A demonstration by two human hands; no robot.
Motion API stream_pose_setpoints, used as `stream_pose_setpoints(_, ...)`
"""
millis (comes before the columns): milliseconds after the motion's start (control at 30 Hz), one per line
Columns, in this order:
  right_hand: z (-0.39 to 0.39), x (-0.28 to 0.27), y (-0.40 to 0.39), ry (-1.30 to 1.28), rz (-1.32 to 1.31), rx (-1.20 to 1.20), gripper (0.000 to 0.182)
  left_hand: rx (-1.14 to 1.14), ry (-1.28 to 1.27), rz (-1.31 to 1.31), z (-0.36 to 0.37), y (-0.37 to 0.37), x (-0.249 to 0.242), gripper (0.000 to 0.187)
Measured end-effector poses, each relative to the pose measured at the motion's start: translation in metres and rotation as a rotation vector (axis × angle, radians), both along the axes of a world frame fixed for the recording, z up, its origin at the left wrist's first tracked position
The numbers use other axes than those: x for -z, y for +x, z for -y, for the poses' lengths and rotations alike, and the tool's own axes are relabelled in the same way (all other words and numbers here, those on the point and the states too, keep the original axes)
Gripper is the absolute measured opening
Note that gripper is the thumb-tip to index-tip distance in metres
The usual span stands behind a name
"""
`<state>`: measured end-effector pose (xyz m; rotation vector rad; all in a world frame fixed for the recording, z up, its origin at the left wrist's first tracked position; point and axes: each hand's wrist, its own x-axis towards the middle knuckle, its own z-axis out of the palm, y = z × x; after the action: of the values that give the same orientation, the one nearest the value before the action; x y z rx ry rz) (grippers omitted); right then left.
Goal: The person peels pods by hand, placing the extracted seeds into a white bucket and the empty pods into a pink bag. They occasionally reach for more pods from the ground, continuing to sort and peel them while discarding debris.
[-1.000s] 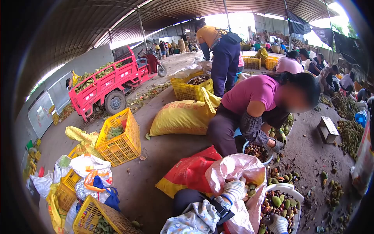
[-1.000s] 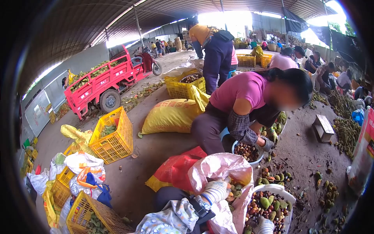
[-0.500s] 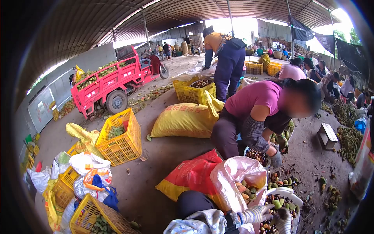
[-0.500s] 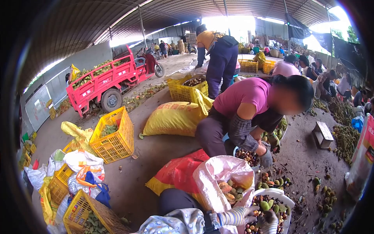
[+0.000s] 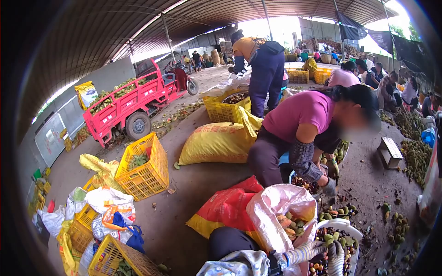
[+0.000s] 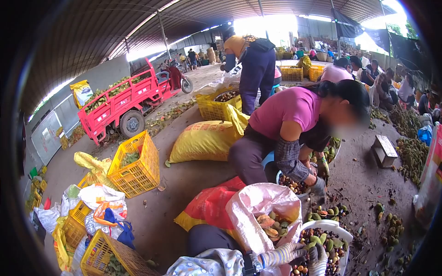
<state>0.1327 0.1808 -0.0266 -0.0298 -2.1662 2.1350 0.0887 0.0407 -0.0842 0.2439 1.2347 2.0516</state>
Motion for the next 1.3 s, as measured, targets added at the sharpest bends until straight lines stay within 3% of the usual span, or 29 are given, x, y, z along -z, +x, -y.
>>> stream_pose_setpoints(33,-0.012,0.025,-0.004,0.178,-0.07,-0.053,0.027,-0.002,-0.005,0.006,0.004,0.0,-0.003,0.055)
stream_pose_setpoints(67,-0.017,0.039,-0.006,0.091,-0.006,-0.054,0.025,-0.007,-0.008,0.005,0.002,0.002,0.001,0.055)
stream_pose_setpoints(167,0.013,-0.035,0.005,-0.17,0.107,0.0,0.027,-0.031,-0.035,-0.025,0.003,0.004,0.003,0.055)
stream_pose_setpoints(233,0.014,-0.02,-0.002,-0.395,0.117,-0.037,0.04,-0.07,-0.064,-0.097,0.003,0.002,0.0,0.056)
stream_pose_setpoints(267,0.007,-0.009,-0.007,-0.408,0.101,-0.108,0.058,-0.108,-0.086,-0.177,0.003,0.0,-0.002,0.056)
stream_pose_setpoints(333,0.02,-0.028,-0.001,-0.489,0.114,-0.052,0.046,-0.197,-0.118,-0.333,0.009,0.005,-0.007,0.056)
stream_pose_setpoints(367,0.019,-0.029,0.001,-0.407,0.113,-0.034,0.039,-0.231,-0.127,-0.382,0.013,0.009,-0.009,0.057)
stream_pose_setpoints(400,0.016,-0.057,0.007,-0.55,0.286,-0.199,0.037,-0.254,-0.125,-0.411,0.018,0.009,-0.013,0.057)
stream_pose_setpoints(467,0.015,-0.03,0.004,-0.29,0.118,-0.025,0.038,-0.226,-0.151,-0.414,0.03,0.004,-0.02,0.057)
stream_pose_setpoints(500,0.014,-0.026,0.004,-0.383,0.093,-0.04,0.041,-0.155,-0.225,-0.407,0.037,-0.004,-0.025,0.055)
stream_pose_setpoints(533,0.012,-0.024,0.004,-0.278,0.107,-0.028,0.044,-0.08,-0.298,-0.405,0.044,-0.012,-0.03,0.053)
stream_pose_setpoints(567,0.011,-0.019,0.005,-0.284,0.11,-0.041,0.044,0.043,-0.351,0.076,0.046,-0.01,-0.064,0.052)
stream_pose_setpoints(667,0.016,-0.021,0.007,-0.317,0.12,-0.062,0.042,0.02,-0.301,0.162,0.042,-0.005,-0.089,0.051)
stream_pose_setpoints(700,0.016,-0.025,0.007,-0.233,0.145,-0.085,0.044,0.084,-0.327,0.086,0.041,-0.005,-0.092,0.05)
stream_pose_setpoints(767,0.01,0.005,0.003,0.266,0.016,-0.096,0.046,0.211,-0.378,-0.063,0.038,-0.003,-0.092,0.046)
stream_pose_setpoints(800,0.012,-0.002,0.004,0.363,0.012,-0.099,0.047,0.222,-0.406,-0.037,0.037,-0.002,-0.09,0.04)
stream_pose_setpoints(933,0.023,-0.004,0.008,-0.286,0.124,-0.189,0.045,0.166,-0.228,0.153,0.044,-0.001,-0.07,0.027)
stream_pose_setpoints(1067,0.021,-0.009,0.005,-0.506,0.221,-0.267,0.048,0.136,-0.146,0.266,0.043,0.002,-0.074,0.032)
stream_pose_setpoints(1167,0.021,-0.017,0.006,-0.458,0.184,-0.312,0.064,0.125,-0.117,0.293,0.046,-0.002,-0.075,0.03)
stream_pose_setpoints(1300,0.024,-0.016,0.008,-0.456,0.234,-0.253,0.06,0.15,-0.186,0.261,0.048,0.0,-0.076,0.03)
